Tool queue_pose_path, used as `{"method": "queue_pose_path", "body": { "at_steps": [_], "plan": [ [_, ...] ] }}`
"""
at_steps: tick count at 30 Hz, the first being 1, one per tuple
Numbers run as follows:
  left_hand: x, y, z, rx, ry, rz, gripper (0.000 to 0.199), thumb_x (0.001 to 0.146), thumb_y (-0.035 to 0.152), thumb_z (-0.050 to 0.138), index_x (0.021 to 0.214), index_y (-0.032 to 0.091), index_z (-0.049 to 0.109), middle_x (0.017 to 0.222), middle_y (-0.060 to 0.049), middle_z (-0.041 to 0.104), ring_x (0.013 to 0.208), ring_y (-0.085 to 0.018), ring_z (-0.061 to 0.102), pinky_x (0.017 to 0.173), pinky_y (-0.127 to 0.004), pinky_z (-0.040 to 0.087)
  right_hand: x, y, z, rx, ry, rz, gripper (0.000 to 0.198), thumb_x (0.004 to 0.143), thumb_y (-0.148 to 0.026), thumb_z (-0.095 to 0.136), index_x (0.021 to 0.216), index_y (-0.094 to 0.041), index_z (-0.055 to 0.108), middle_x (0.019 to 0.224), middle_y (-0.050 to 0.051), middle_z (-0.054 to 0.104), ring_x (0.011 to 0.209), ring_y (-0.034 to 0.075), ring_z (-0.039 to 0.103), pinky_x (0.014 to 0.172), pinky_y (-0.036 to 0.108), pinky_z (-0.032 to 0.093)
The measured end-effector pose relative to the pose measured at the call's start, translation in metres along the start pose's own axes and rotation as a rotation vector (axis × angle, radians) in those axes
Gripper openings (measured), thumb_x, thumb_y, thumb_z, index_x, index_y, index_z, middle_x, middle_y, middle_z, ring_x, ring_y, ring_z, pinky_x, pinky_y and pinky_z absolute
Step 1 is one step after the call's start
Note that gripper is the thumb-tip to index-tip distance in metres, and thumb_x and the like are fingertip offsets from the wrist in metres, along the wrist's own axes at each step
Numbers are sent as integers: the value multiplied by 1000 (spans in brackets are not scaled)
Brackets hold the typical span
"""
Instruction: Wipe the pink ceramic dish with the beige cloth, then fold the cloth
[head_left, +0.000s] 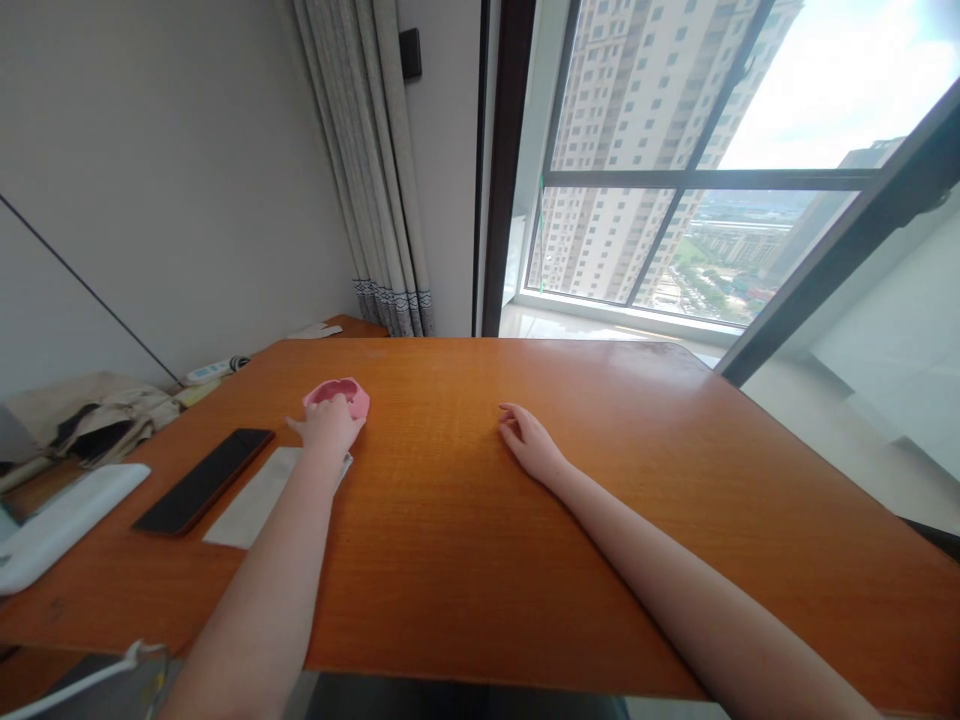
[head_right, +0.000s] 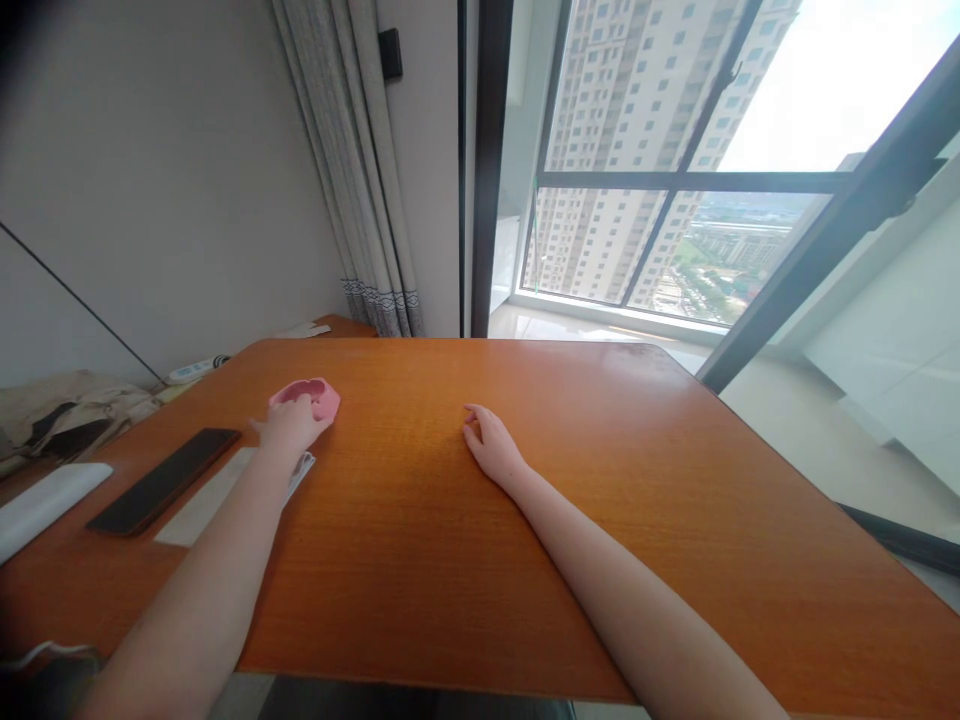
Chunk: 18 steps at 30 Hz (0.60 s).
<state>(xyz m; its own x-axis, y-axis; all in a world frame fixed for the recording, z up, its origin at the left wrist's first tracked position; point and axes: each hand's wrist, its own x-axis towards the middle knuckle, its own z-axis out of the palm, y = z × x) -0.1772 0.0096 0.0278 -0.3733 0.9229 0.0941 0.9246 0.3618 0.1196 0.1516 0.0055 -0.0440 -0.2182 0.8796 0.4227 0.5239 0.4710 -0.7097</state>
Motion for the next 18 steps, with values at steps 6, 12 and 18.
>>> {"method": "queue_pose_path", "body": {
  "at_steps": [6,12,18],
  "plan": [
    [0,14,5,-34,-67,146,40,77,32,55,113,14,56,107,-18,62,102,-34,56,81,-44,44,7,6,0,247,170,208,33,83,-41,43,107,-21,54,94,5,62,93,19,60,91,38,44],
    [-55,89,5,-230,-56,655,23,77,35,60,88,15,60,98,-14,64,93,-28,58,80,-37,43,9,2,-4,338,192,240,39,80,-51,47,103,-21,55,103,7,64,101,21,59,95,39,42],
    [-103,136,5,-239,-133,921,17,76,29,62,88,17,59,100,-10,65,95,-26,58,85,-38,43,7,-8,-12,427,142,199,40,82,-52,45,104,-21,57,113,7,63,109,20,56,99,36,40]
  ]
}}
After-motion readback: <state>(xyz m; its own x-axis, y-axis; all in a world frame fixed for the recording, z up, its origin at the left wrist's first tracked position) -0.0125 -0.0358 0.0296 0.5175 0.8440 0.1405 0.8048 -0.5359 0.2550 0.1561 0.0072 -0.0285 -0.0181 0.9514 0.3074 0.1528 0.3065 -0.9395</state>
